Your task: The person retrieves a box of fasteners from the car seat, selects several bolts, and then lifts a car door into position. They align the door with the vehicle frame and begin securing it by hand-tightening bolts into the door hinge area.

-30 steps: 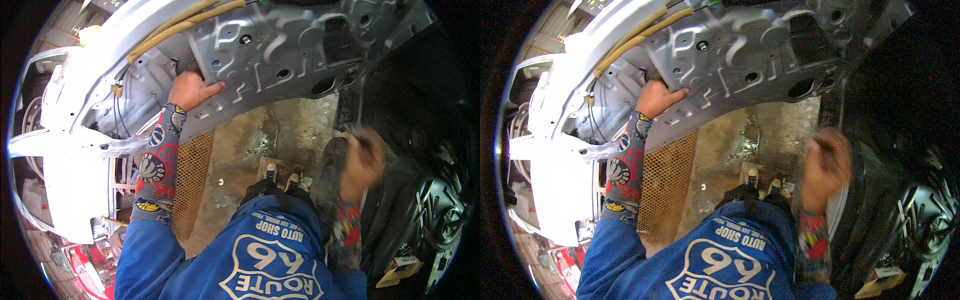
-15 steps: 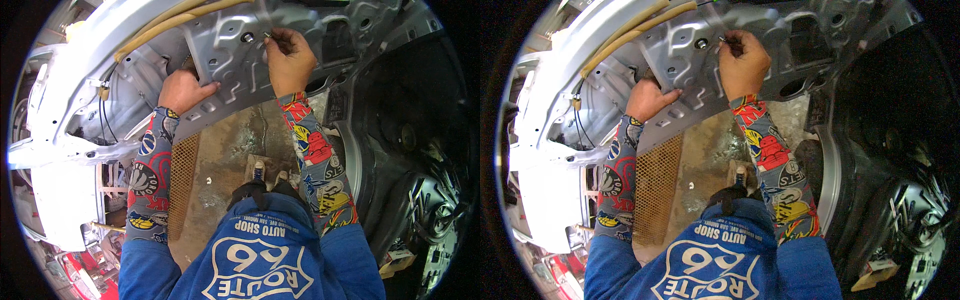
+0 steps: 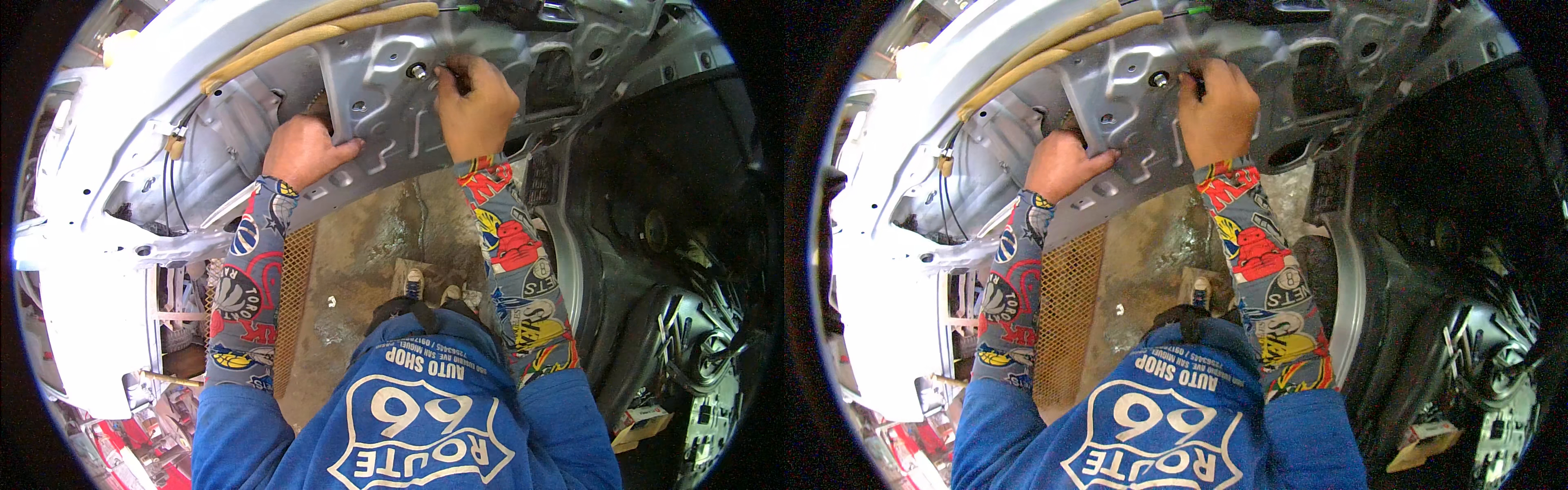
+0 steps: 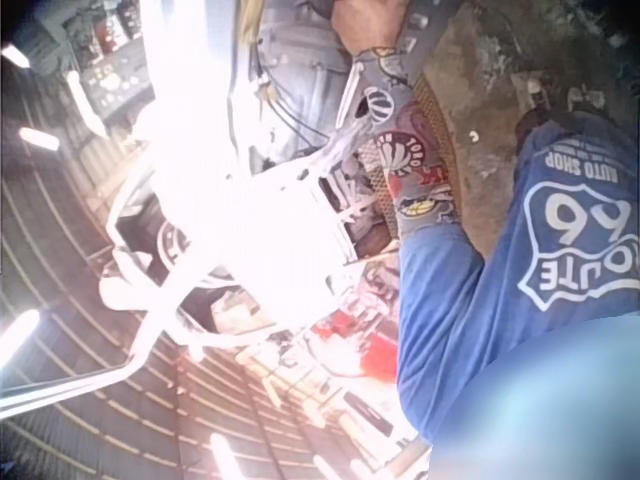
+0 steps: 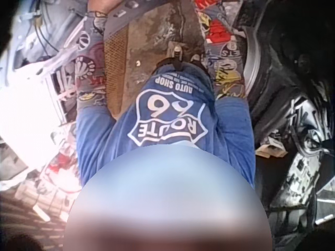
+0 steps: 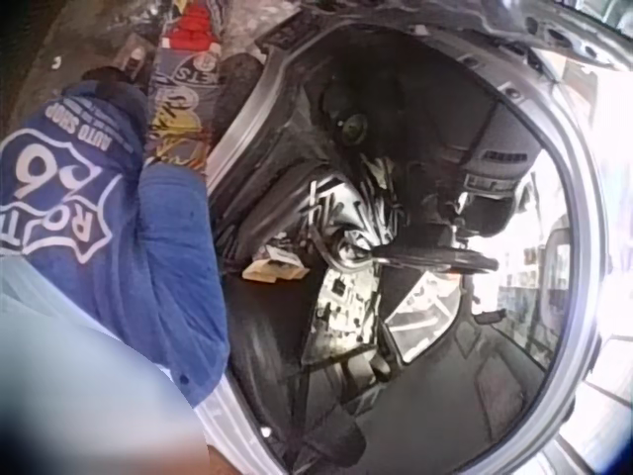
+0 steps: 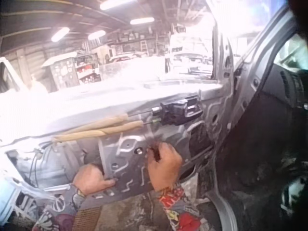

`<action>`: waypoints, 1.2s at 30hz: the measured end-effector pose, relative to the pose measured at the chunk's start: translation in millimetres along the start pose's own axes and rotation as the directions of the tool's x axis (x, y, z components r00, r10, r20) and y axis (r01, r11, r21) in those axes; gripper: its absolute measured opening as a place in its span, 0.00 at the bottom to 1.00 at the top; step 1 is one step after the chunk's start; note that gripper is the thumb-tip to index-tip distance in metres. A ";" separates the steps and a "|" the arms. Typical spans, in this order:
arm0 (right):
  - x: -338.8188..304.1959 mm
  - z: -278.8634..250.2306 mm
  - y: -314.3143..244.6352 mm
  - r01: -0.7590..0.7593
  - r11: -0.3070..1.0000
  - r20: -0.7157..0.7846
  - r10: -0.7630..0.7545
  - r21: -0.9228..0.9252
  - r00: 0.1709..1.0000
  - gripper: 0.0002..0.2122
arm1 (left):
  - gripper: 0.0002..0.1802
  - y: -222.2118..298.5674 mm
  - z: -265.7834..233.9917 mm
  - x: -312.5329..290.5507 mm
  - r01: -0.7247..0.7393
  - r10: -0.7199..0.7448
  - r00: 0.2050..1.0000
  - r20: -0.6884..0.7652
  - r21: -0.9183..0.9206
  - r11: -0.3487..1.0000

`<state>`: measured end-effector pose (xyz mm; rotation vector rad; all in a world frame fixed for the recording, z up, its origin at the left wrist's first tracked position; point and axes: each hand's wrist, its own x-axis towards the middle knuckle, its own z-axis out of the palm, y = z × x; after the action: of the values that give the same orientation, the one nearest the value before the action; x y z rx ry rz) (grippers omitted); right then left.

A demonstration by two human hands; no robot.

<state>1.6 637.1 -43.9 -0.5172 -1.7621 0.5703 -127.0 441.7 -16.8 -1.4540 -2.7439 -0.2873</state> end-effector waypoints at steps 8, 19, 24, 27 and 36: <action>-13.1 11.6 -1.1 -0.103 0.994 -0.131 0.108 0.038 0.985 0.09 | 0.32 0.8 -2.5 -1.9 0.038 -0.038 0.999 0.030 0.006 0.999; -15.9 17.3 -6.9 -0.252 0.961 -0.120 0.265 0.111 0.957 0.10 | 0.31 -1.3 -3.6 -1.1 0.028 -0.028 0.999 0.029 0.019 0.999; -13.5 11.3 -3.9 -0.172 0.984 -0.073 0.175 0.039 0.982 0.09 | 0.33 0.9 -5.3 -3.0 0.067 -0.067 0.998 0.001 0.002 0.998; -12.5 10.3 -4.1 -0.156 0.988 -0.056 0.155 -0.014 0.986 0.08 | 0.35 1.8 -4.7 -4.1 0.066 -0.067 0.996 -0.060 -0.020 0.998; -14.4 9.2 -3.7 -0.142 0.985 -0.042 0.147 0.098 0.988 0.08 | 0.32 -2.7 -4.3 -1.1 0.059 -0.059 0.998 -0.010 -0.002 0.998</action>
<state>-3.9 624.4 -54.5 -0.5908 -1.6515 0.7342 -128.9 438.6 -13.1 -1.3696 -2.7829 -0.2974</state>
